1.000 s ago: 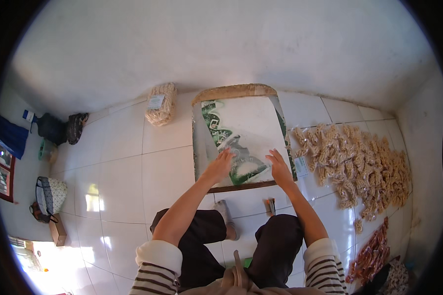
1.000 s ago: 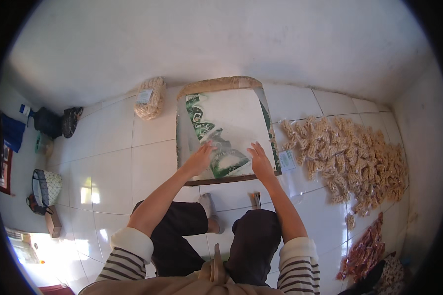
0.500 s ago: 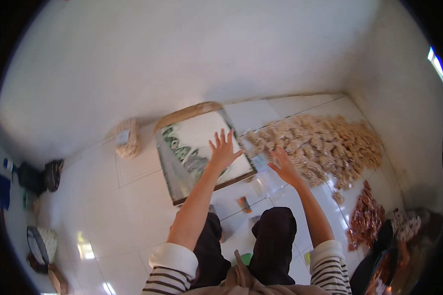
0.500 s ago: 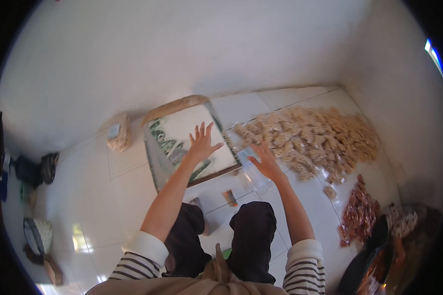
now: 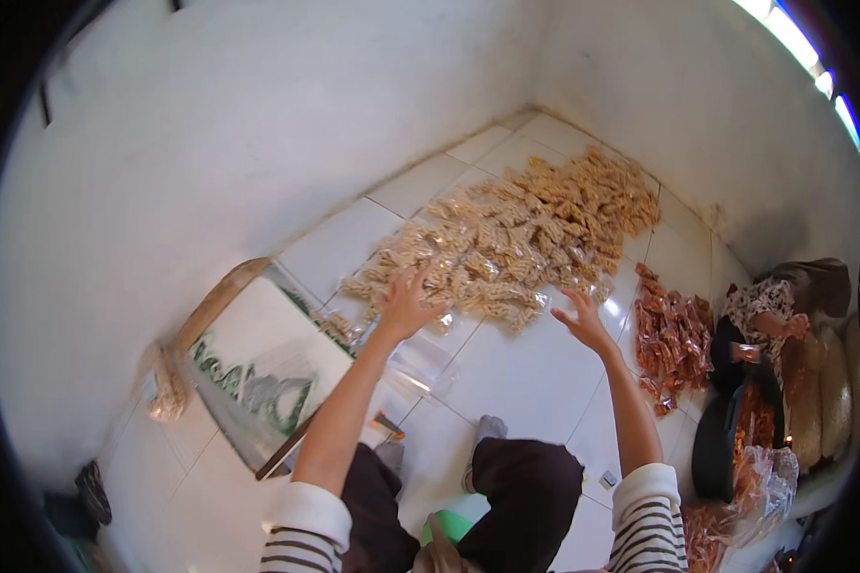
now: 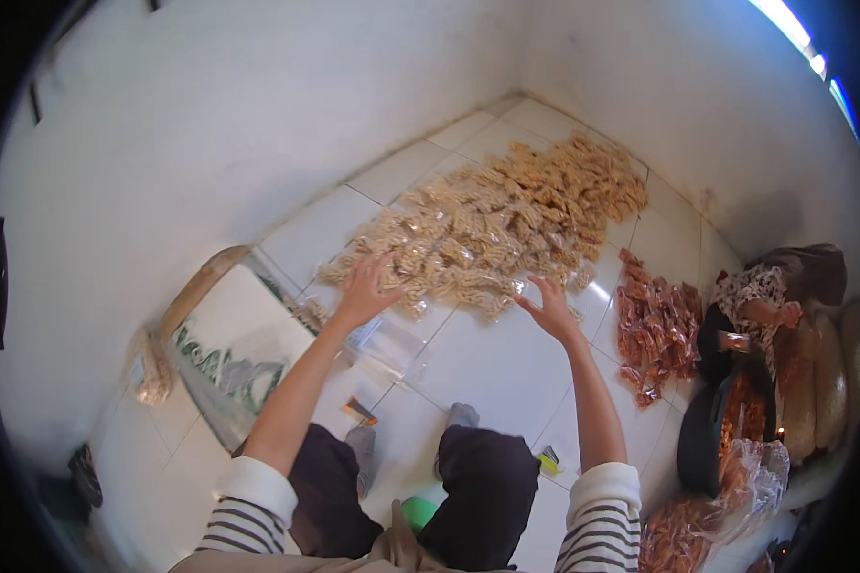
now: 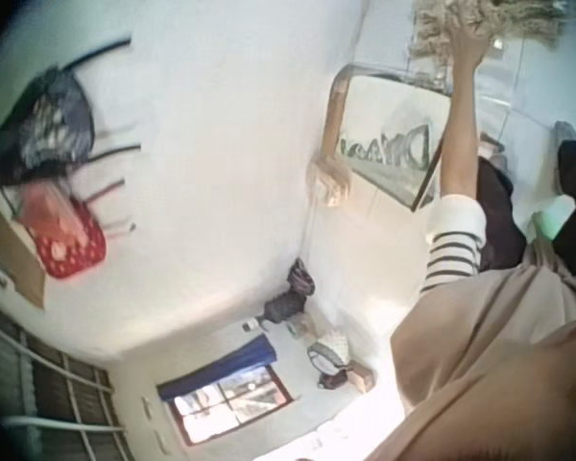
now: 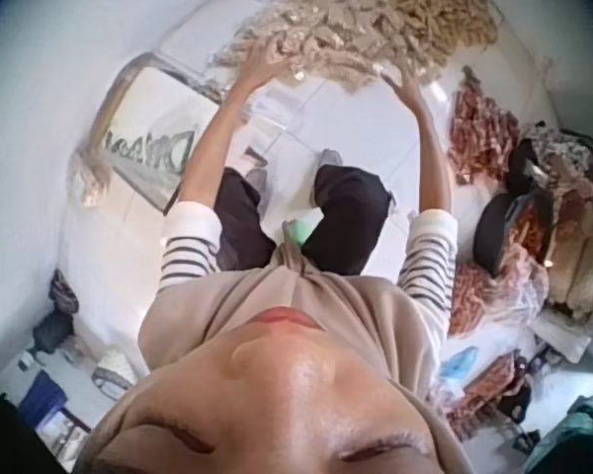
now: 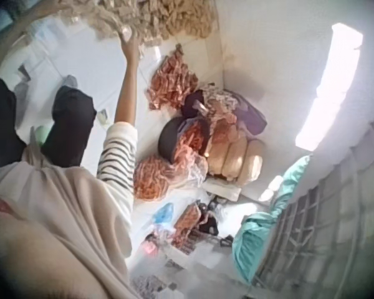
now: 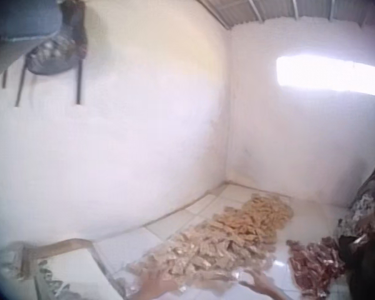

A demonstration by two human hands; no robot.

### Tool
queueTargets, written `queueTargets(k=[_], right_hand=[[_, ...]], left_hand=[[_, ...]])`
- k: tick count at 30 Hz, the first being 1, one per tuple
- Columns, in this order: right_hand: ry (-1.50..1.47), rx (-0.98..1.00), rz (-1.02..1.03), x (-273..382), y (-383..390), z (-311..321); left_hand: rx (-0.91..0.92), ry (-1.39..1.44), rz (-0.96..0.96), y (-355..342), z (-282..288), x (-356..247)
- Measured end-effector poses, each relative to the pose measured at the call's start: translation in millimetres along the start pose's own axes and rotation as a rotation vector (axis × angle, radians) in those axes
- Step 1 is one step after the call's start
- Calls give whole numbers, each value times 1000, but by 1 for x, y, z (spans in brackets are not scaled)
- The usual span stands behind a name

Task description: The person fills small plastic bags with snack pieces by hand, then seals the bags by pressing the edges together and placing them on a flat surface.

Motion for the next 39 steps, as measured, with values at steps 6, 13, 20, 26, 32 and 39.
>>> queueTargets(k=[6,13,20,26,32,39], right_hand=[[153,-38,-50,-70,-108,-93],[330,-239,-17,-106,-234,-175],[335,-96,-50,-99,-225,-222],[248,-2,-13,-89,-120,-223],[90,-340,-269,-171,-56,-126],[241,-273,-736,-321,29,-129]], left_hand=[[109,-199,84,-104,-89,76],[-116,-321,-102,-227,-199,84],[32,-293,-107,-237,-266,70],[107,-341,-240,-157,-267,68],[5,12,-488,-131,-237,-18],[373,-3,-684,-87,-362,-125]])
Point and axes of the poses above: each hand's wrist, its own y-axis away from the middle knuckle, its own z-axis out of the back of the hand, x = y × z, the point moved 9 cm from there along -y, towards the middle knuckle, and after that the axes turned 5 degrees about -x, right-handed, at the moved point
